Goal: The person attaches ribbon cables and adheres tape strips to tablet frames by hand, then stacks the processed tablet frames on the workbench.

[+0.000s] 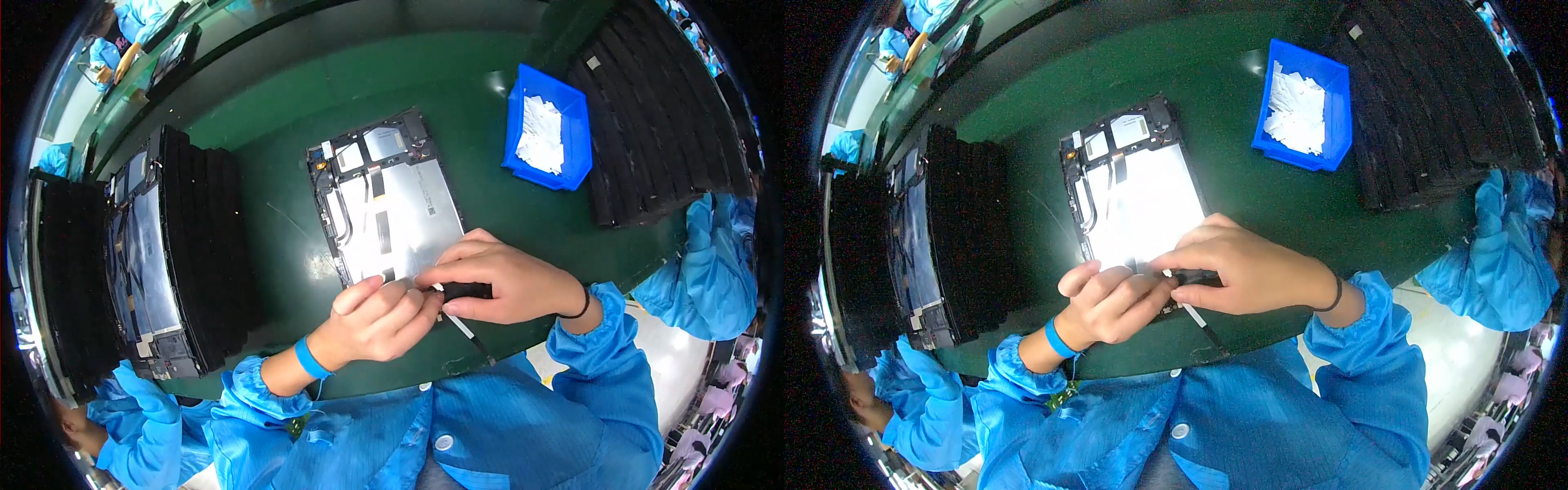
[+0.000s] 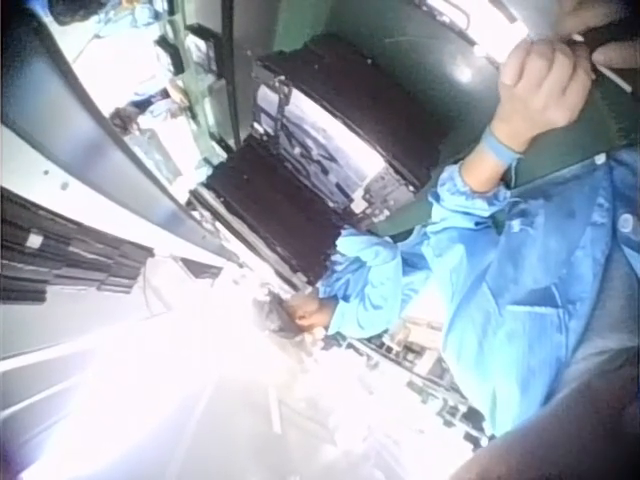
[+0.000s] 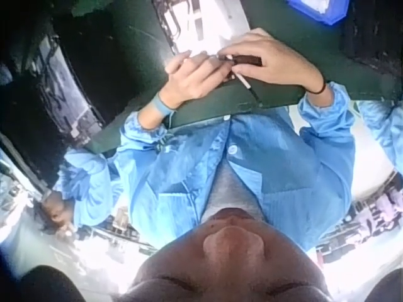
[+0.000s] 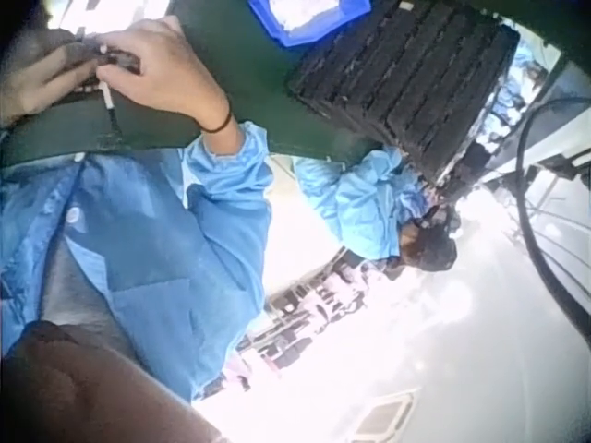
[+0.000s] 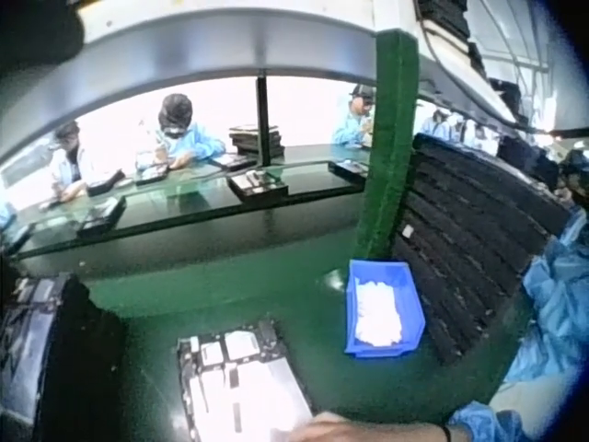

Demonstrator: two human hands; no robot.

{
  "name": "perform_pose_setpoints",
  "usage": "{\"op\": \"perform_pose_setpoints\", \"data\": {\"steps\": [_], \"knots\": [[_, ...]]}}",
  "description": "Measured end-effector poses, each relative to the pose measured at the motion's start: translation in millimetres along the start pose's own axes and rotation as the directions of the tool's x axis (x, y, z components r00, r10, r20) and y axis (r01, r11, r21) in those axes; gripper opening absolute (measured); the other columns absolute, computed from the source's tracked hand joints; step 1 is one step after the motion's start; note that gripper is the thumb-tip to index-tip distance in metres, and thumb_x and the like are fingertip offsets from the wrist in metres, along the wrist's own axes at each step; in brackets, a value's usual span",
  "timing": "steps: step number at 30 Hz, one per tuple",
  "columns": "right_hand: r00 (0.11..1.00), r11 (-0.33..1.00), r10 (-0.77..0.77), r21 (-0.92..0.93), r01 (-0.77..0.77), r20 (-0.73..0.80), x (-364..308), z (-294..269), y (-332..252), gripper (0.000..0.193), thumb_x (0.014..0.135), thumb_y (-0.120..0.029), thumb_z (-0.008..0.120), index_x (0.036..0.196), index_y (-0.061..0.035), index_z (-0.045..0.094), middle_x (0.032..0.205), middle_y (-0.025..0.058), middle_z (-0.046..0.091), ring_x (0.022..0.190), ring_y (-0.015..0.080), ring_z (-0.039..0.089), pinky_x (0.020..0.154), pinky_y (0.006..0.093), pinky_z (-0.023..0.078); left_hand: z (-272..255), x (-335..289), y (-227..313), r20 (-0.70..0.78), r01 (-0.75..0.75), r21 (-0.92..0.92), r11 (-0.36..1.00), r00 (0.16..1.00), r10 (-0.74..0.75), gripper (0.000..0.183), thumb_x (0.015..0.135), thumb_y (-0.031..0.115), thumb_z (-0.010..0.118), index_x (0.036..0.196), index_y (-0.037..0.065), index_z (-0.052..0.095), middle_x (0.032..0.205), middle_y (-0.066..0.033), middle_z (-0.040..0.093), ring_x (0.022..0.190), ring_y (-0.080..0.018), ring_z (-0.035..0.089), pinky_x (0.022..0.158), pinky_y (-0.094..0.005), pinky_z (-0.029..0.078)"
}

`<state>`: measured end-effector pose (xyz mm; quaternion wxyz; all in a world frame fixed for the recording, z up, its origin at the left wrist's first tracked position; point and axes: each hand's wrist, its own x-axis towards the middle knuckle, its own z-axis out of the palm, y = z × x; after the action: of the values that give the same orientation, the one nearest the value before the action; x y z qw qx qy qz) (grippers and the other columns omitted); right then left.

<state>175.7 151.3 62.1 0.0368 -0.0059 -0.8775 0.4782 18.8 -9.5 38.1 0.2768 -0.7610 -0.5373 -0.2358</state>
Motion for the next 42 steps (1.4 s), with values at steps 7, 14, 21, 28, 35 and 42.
{"op": "perform_pose_setpoints", "data": {"steps": [7,14,21,28,35,42], "knots": [[0.968,1.0,-0.002,-0.01,0.0,-0.251,3,10,8,0.015,0.084,-0.009,0.064,0.097,-0.0056,0.071,0.087,0.0056,0.068,0.084,0.0198,0.061,0.079,0.0332,0.044,-7,-4,-1,-0.091,-0.161,-0.121,0.979,0.984,0.151,0.018,0.07,0.025,0.068,0.087,0.028,0.071,0.077,0.0117,0.057,0.079,-0.0063,0.052,0.088,-0.0315,0.03],[0.52,0.869,-0.114,-0.338,-0.36,-0.847,-15,-50,32,0.012,0.085,-0.006,0.063,0.093,-0.0016,0.071,0.086,0.0098,0.068,0.076,0.0179,0.062,0.069,0.0284,0.048,0,16,-16,0.107,0.485,-0.475,0.734,0.86,-0.499,0.016,0.066,0.011,0.077,0.078,0.018,0.068,0.082,0.0054,0.062,0.089,-0.0154,0.058,0.101,-0.043,0.025],[0.658,0.463,-0.257,-0.688,-0.559,-0.708,-24,-58,27,0.022,0.078,-0.012,0.069,0.099,-0.0079,0.068,0.099,0.0065,0.063,0.091,0.0255,0.056,0.082,0.0378,0.041,19,21,-30,0.292,0.663,-0.452,0.597,0.743,-0.603,0.011,0.071,0.013,0.076,0.071,0.013,0.065,0.071,0.0024,0.06,0.078,-0.0194,0.054,0.099,-0.0436,0.028],[0.916,0.863,-0.229,-0.504,0.036,-0.328,-9,34,-2,0.014,0.07,-0.013,0.072,0.083,-0.0109,0.067,0.088,-0.0002,0.061,0.081,0.0197,0.058,0.07,0.0345,0.044,24,17,-30,0.296,0.661,-0.437,0.61,0.746,-0.596,0.011,0.071,0.013,0.076,0.07,0.012,0.065,0.068,0.0021,0.058,0.076,-0.0197,0.053,0.097,-0.0433,0.03],[0.912,0.89,-0.164,-0.456,-0.027,-0.376,-8,40,-5,0.017,0.065,-0.007,0.075,0.081,-0.0106,0.071,0.087,-0.0008,0.064,0.078,0.0192,0.057,0.069,0.0327,0.042,26,18,-30,0.324,0.673,-0.429,0.602,0.737,-0.593,0.012,0.07,0.012,0.076,0.07,0.012,0.064,0.068,0.0017,0.057,0.076,-0.02,0.053,0.097,-0.0428,0.031],[0.916,0.903,-0.136,-0.428,-0.041,-0.376,-7,41,-1,0.015,0.069,-0.011,0.073,0.083,-0.0126,0.068,0.088,-0.0019,0.06,0.081,0.02,0.055,0.07,0.034,0.041,27,15,-34,0.324,0.669,-0.413,0.618,0.742,-0.587,0.019,0.068,0.017,0.078,0.068,0.011,0.06,0.068,-0.0004,0.055,0.078,-0.0203,0.054,0.098,-0.0409,0.03]]}}
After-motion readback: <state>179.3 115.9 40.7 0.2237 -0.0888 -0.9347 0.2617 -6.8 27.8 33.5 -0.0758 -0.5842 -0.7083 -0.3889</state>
